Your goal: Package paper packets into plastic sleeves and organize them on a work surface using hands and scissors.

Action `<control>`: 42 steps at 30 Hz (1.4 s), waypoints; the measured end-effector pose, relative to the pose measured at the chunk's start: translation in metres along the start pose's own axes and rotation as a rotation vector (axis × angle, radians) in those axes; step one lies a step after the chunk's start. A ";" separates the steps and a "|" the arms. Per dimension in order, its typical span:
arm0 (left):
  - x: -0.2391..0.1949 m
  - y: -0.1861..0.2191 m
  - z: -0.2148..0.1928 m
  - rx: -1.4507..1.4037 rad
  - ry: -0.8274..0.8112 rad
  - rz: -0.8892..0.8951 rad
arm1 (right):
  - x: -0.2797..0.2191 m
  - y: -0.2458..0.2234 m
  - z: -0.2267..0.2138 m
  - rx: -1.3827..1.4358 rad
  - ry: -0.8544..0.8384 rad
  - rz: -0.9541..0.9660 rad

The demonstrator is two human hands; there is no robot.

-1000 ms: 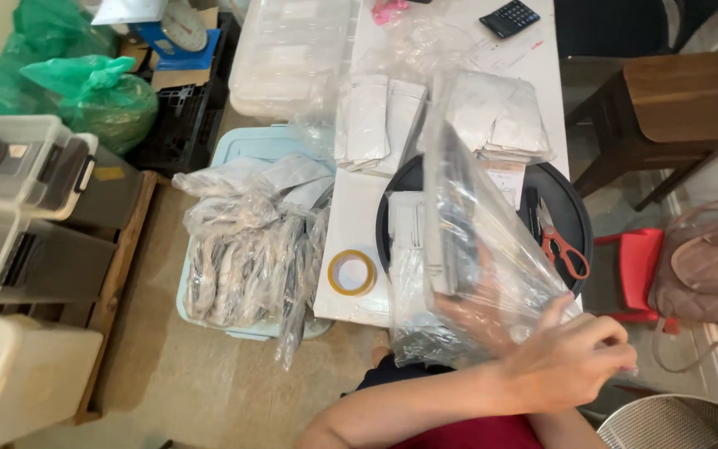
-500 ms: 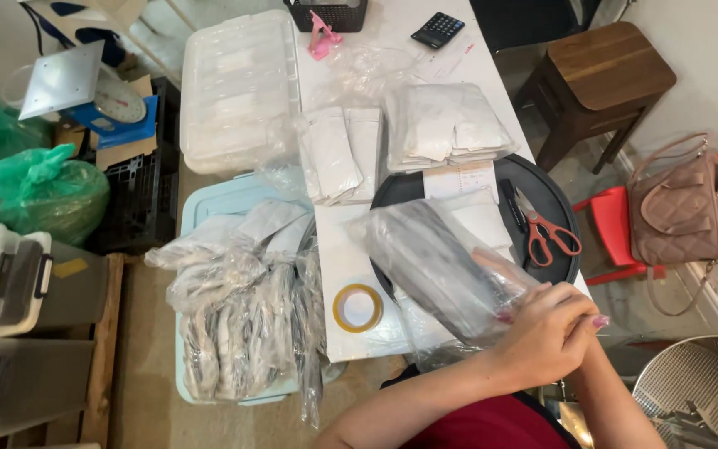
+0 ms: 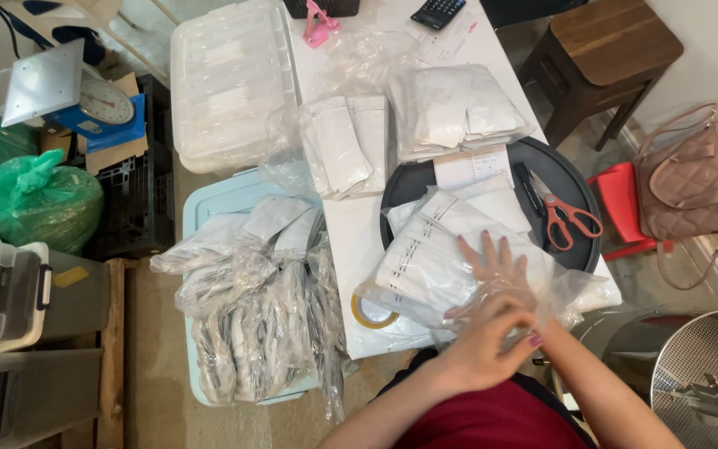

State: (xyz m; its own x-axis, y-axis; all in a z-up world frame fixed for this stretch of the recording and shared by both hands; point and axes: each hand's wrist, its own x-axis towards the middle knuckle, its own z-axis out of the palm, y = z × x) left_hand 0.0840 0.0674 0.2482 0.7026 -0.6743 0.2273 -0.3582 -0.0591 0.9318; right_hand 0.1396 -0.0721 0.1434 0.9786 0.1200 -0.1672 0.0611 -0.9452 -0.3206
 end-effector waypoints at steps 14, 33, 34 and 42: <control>-0.053 -0.095 -0.026 -0.768 0.383 -1.096 | 0.037 0.021 -0.016 -0.079 -0.316 0.161; 0.019 -0.072 -0.001 -0.669 0.963 -0.695 | 0.034 0.037 -0.086 0.084 -0.152 0.158; 0.022 -0.078 0.002 -0.726 0.995 -0.701 | 0.038 0.045 -0.076 0.038 -0.225 0.142; 0.023 -0.122 0.013 -0.803 1.077 -0.715 | 0.067 0.095 -0.009 0.006 -0.268 0.183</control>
State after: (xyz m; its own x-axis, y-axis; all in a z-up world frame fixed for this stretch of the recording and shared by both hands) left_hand 0.1358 0.0492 0.1364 0.8055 0.1844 -0.5632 0.4101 0.5126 0.7544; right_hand 0.2130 -0.1565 0.1106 0.8866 0.0243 -0.4618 -0.1135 -0.9567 -0.2682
